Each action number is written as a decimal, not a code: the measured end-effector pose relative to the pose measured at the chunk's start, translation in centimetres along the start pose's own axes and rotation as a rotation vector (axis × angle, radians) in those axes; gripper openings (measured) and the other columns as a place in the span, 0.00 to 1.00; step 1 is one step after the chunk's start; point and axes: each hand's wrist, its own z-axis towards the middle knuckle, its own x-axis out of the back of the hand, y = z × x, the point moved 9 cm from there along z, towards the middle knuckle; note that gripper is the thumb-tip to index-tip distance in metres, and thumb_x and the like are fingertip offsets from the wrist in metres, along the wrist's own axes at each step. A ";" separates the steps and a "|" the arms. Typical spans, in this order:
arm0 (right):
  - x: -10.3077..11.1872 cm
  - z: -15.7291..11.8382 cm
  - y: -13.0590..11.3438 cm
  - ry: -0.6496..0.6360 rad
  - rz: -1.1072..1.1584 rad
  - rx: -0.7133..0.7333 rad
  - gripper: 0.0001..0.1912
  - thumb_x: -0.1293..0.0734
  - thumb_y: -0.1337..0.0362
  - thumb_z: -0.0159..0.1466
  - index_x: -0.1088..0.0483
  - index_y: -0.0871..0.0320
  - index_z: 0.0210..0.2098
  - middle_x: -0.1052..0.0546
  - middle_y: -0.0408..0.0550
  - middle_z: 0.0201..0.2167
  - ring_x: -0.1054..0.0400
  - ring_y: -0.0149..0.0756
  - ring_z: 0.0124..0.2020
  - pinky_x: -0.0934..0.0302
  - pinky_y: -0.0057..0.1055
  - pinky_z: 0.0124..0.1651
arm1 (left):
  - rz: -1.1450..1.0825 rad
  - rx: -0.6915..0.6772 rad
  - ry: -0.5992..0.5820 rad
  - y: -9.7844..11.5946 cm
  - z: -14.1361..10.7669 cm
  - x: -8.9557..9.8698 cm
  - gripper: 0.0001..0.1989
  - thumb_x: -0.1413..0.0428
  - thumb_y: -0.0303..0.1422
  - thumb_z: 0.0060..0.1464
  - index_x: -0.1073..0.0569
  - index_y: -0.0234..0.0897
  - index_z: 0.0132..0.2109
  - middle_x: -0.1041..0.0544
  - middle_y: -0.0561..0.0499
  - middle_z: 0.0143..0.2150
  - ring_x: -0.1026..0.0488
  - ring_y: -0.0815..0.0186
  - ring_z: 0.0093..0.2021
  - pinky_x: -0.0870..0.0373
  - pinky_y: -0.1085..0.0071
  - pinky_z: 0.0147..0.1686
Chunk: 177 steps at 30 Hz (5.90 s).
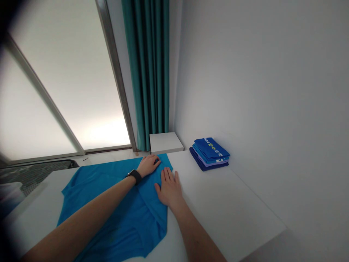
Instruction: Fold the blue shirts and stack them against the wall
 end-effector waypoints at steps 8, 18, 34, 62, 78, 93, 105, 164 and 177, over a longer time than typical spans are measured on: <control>-0.1 -0.2 0.1 -0.012 0.000 0.008 0.37 0.53 0.48 0.69 0.57 0.66 0.69 0.57 0.53 0.70 0.67 0.41 0.71 0.75 0.49 0.69 | 0.053 -0.023 -0.028 -0.1 -0.7 0.8 0.16 0.59 0.36 0.65 0.28 0.37 0.47 0.24 0.42 0.48 0.30 0.56 0.51 0.41 0.59 0.52; 0.0 -0.1 0.0 -0.079 -0.010 -0.001 0.38 0.54 0.47 0.68 0.58 0.65 0.69 0.59 0.50 0.71 0.68 0.40 0.71 0.75 0.48 0.69 | -0.014 0.013 -0.266 -4.6 -4.2 1.8 0.19 0.55 0.45 0.60 0.29 0.39 0.30 0.23 0.50 0.33 0.27 0.62 0.34 0.36 0.66 0.40; -0.5 0.0 0.4 -0.065 0.006 0.022 0.38 0.53 0.44 0.68 0.58 0.62 0.70 0.58 0.48 0.71 0.68 0.41 0.71 0.75 0.48 0.69 | 0.111 -0.075 -0.145 -4.8 -7.7 3.3 0.20 0.58 0.41 0.65 0.27 0.38 0.33 0.26 0.46 0.37 0.29 0.58 0.41 0.41 0.61 0.46; 1.5 1.8 3.9 0.147 0.243 0.286 0.24 0.48 0.66 0.67 0.34 0.61 0.59 0.33 0.52 0.61 0.43 0.36 0.64 0.51 0.42 0.66 | -0.081 -0.556 -0.274 8.0 -14.1 0.4 0.30 0.59 0.48 0.65 0.49 0.43 0.69 0.50 0.43 0.71 0.52 0.54 0.70 0.56 0.52 0.66; 1.6 0.0 1.0 0.069 0.059 0.234 0.29 0.46 0.54 0.69 0.41 0.62 0.64 0.40 0.54 0.65 0.50 0.40 0.67 0.64 0.44 0.69 | -0.038 -0.479 -0.206 4.8 -17.5 2.6 0.30 0.60 0.48 0.66 0.51 0.42 0.70 0.46 0.46 0.70 0.47 0.57 0.68 0.53 0.57 0.66; 0.5 -11.7 -2.2 -0.116 0.034 0.355 0.34 0.50 0.47 0.70 0.62 0.53 0.70 0.59 0.45 0.71 0.64 0.39 0.71 0.69 0.43 0.71 | 0.082 -0.214 -0.118 -1.6 -17.9 3.6 0.31 0.64 0.50 0.65 0.44 0.40 0.68 0.41 0.45 0.68 0.43 0.55 0.67 0.49 0.52 0.65; 3.2 -14.7 -2.1 0.145 0.203 0.468 0.16 0.43 0.64 0.68 0.26 0.56 0.47 0.25 0.53 0.52 0.35 0.41 0.56 0.42 0.43 0.61 | 0.056 -0.353 -0.094 2.2 -18.2 4.0 0.28 0.60 0.49 0.65 0.46 0.48 0.68 0.44 0.49 0.70 0.45 0.55 0.67 0.49 0.52 0.64; -1.6 -5.9 -6.5 -0.032 -0.039 0.277 0.36 0.52 0.43 0.69 0.54 0.59 0.69 0.52 0.50 0.69 0.60 0.45 0.70 0.67 0.52 0.70 | 0.168 0.329 0.061 -19.3 -28.9 8.1 0.27 0.60 0.47 0.65 0.40 0.41 0.66 0.42 0.44 0.69 0.44 0.56 0.67 0.50 0.51 0.65; -0.6 -5.5 -12.2 -0.132 0.042 0.403 0.35 0.52 0.45 0.70 0.53 0.57 0.69 0.52 0.48 0.70 0.61 0.43 0.70 0.67 0.50 0.70 | 0.000 0.324 0.113 -21.2 -27.0 10.9 0.20 0.56 0.38 0.62 0.32 0.39 0.57 0.27 0.45 0.56 0.33 0.54 0.56 0.37 0.53 0.54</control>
